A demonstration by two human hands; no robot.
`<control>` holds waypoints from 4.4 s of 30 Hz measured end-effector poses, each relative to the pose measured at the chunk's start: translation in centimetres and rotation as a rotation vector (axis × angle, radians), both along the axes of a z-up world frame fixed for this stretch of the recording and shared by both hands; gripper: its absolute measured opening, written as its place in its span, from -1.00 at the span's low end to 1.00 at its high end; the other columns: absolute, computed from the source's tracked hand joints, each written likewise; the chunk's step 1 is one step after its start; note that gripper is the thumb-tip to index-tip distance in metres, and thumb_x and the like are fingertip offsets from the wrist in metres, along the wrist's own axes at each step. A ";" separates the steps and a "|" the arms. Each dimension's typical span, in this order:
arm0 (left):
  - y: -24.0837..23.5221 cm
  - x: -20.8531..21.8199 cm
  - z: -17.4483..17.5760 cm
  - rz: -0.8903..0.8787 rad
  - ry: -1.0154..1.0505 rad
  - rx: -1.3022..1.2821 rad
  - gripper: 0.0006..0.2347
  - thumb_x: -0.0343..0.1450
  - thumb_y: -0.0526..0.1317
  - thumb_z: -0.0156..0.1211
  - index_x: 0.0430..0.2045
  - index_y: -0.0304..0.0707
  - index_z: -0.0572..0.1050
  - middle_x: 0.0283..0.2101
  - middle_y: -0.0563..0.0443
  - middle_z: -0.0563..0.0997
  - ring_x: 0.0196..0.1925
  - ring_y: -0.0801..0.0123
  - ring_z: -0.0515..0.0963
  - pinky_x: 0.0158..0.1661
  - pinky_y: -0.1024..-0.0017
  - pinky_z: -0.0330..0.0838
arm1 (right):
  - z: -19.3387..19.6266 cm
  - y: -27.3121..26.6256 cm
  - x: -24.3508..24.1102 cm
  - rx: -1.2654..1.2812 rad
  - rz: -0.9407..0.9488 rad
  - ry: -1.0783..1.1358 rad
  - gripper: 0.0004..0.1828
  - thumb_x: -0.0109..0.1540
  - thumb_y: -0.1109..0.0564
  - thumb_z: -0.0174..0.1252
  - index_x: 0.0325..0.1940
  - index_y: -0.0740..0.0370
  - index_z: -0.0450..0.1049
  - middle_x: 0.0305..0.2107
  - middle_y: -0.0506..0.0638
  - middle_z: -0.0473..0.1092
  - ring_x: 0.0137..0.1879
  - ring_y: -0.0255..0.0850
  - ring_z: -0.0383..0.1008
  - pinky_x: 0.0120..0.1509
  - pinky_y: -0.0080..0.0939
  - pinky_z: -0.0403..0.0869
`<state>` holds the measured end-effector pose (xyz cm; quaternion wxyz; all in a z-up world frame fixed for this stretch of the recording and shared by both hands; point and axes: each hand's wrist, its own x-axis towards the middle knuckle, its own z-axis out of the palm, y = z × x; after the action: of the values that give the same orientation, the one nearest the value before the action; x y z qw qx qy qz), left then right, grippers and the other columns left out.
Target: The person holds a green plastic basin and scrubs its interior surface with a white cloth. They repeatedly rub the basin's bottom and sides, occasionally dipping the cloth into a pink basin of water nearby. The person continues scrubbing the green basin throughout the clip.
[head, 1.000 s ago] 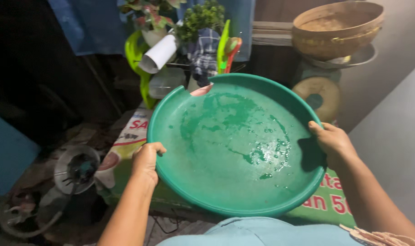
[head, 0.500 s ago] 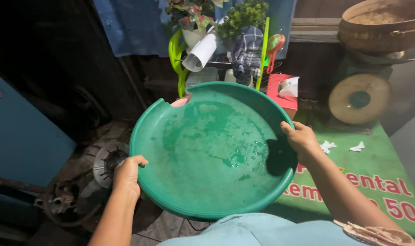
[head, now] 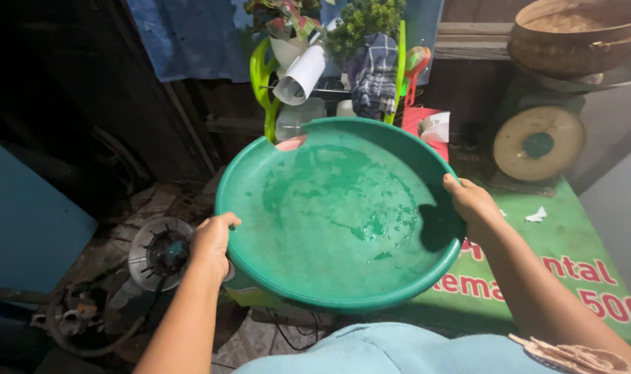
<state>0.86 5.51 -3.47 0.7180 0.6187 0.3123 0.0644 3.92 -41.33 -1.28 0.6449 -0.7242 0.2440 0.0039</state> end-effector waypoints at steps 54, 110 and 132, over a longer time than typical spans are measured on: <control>-43.4 5.1 5.0 -1.228 -0.727 1.553 -0.72 0.16 -0.21 0.31 -0.29 -0.28 0.64 0.00 -0.37 0.53 0.41 -0.21 0.24 0.41 -0.32 -0.16 | -23.4 -17.3 11.8 -1.245 1.036 -0.162 -0.47 0.08 -0.09 0.33 0.12 0.01 0.55 0.02 0.10 0.51 0.08 0.06 0.52 0.20 0.04 0.47; -17.9 -1.9 7.5 -1.002 0.099 1.231 0.04 0.06 0.06 0.64 0.37 -0.22 0.03 0.34 -0.10 0.35 0.41 0.04 0.25 0.31 -0.07 0.16 | 0.6 9.3 2.1 -1.147 0.936 -0.949 -0.86 0.07 0.20 0.22 -0.33 0.08 0.63 -0.29 -0.03 0.56 -0.06 -0.01 0.53 0.04 -0.05 0.51; -16.2 -1.7 6.1 -1.036 0.011 1.255 0.13 0.07 0.09 0.63 0.42 -0.34 -0.11 0.29 -0.18 0.39 0.41 0.05 0.26 0.34 0.08 0.14 | 0.7 13.5 -3.9 -0.873 0.964 -0.626 -0.91 0.03 0.15 0.26 -0.44 0.15 0.64 -0.37 -0.06 0.58 -0.13 -0.08 0.54 -0.07 -0.15 0.53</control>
<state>-0.88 -10.66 2.63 0.1748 0.9721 -0.1044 -0.1161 -0.02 -27.79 -0.59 0.2629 -0.9102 -0.3195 -0.0176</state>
